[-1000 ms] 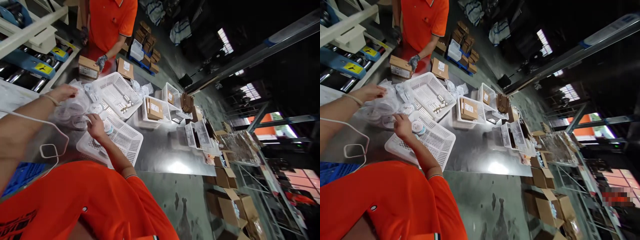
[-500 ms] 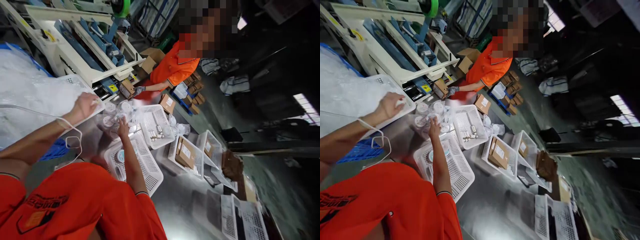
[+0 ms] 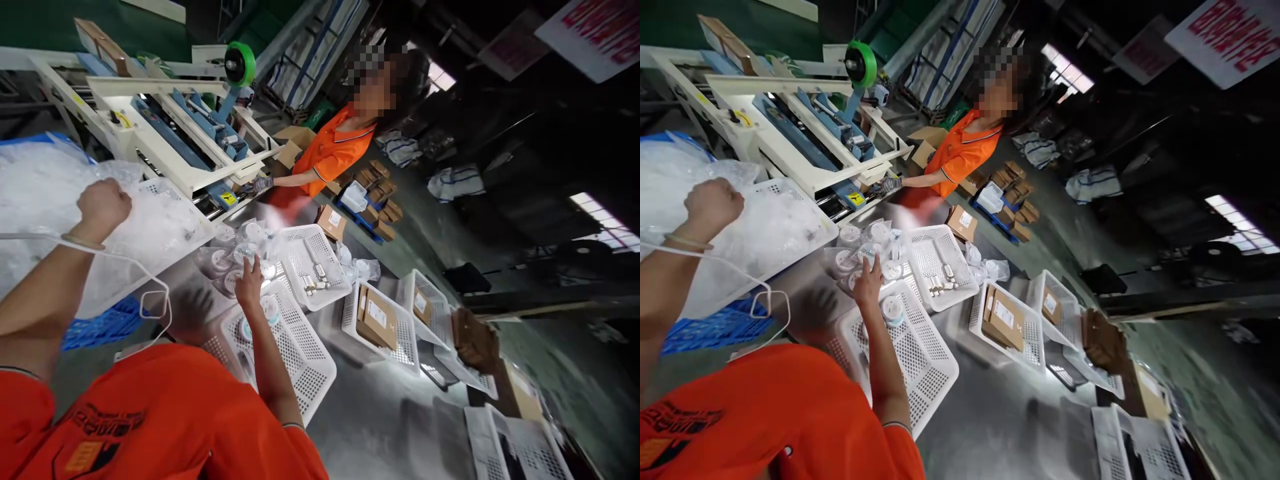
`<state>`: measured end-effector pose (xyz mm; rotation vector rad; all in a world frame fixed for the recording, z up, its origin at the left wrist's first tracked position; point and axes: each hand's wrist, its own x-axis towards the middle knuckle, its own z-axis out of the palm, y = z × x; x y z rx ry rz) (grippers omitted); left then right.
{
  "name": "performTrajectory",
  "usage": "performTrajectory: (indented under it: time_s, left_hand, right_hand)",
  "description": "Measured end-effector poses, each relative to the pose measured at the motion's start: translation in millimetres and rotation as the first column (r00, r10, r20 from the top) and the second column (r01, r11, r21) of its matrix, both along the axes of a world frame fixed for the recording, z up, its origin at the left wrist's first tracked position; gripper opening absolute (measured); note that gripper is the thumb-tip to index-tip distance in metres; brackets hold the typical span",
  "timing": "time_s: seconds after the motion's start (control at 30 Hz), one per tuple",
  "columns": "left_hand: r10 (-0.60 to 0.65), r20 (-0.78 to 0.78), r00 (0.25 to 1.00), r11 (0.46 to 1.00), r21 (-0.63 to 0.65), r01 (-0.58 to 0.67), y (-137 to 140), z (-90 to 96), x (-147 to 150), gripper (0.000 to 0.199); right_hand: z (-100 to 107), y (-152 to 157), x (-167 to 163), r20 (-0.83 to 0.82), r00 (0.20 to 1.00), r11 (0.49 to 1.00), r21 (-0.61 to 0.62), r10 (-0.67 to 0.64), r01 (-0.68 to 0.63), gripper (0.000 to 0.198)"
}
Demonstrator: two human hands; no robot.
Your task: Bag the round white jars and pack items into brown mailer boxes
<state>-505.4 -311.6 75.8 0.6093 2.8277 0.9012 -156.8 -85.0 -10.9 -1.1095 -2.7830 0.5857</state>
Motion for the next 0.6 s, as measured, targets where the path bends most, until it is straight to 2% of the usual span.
performTrajectory:
  time_s: [0.1, 0.2, 0.27, 0.33, 0.4, 0.47, 0.5, 0.53, 0.6]
  left_hand:
    - [0.170, -0.026, 0.985, 0.978, 0.127, -0.165, 6, 20.1, 6, 0.034]
    - [0.149, 0.055, 0.987, 0.937, 0.311, -0.158, 22, 36.7, 16, 0.046]
    - [0.040, 0.147, 0.988, 0.889, 0.446, -0.102, 33, 45.2, 27, 0.061]
    - [-0.157, 0.256, 0.954, 0.843, 0.538, -0.006, 43, 51.7, 44, 0.077]
    - [-0.347, 0.362, 0.865, 0.824, 0.558, 0.097, 56, 54.6, 68, 0.083]
    - [-0.449, 0.426, 0.785, 0.800, 0.583, 0.141, 72, 51.9, 98, 0.084]
    - [-0.474, 0.440, 0.763, 0.779, 0.614, 0.129, 80, 48.0, 116, 0.082]
    - [-0.482, 0.429, 0.764, 0.759, 0.639, 0.121, 87, 42.6, 134, 0.080]
    - [-0.493, 0.390, 0.778, 0.734, 0.667, 0.131, 98, 28.2, 170, 0.067]
  right_hand:
    - [7, 2, 8, -0.127, 0.992, 0.987, -0.158, 0.005, -0.025, 0.061]
    - [15, 2, 7, -0.331, 0.940, 0.908, -0.412, -0.078, -0.070, 0.052]
    - [21, 2, 3, -0.406, 0.895, 0.828, -0.555, -0.186, -0.080, 0.046]
    - [28, 3, -2, -0.450, 0.843, 0.738, -0.668, -0.295, -0.098, 0.048]
    - [36, 6, -7, -0.482, 0.786, 0.646, -0.750, -0.387, -0.142, 0.064]
    - [44, 8, -9, -0.497, 0.746, 0.588, -0.789, -0.443, -0.178, 0.086]
    - [48, 6, -9, -0.501, 0.736, 0.592, -0.788, -0.456, -0.170, 0.095]
    - [52, 1, -7, -0.508, 0.730, 0.627, -0.766, -0.458, -0.140, 0.101]
    - [55, -14, 0, -0.538, 0.725, 0.757, -0.652, -0.430, -0.035, 0.103]
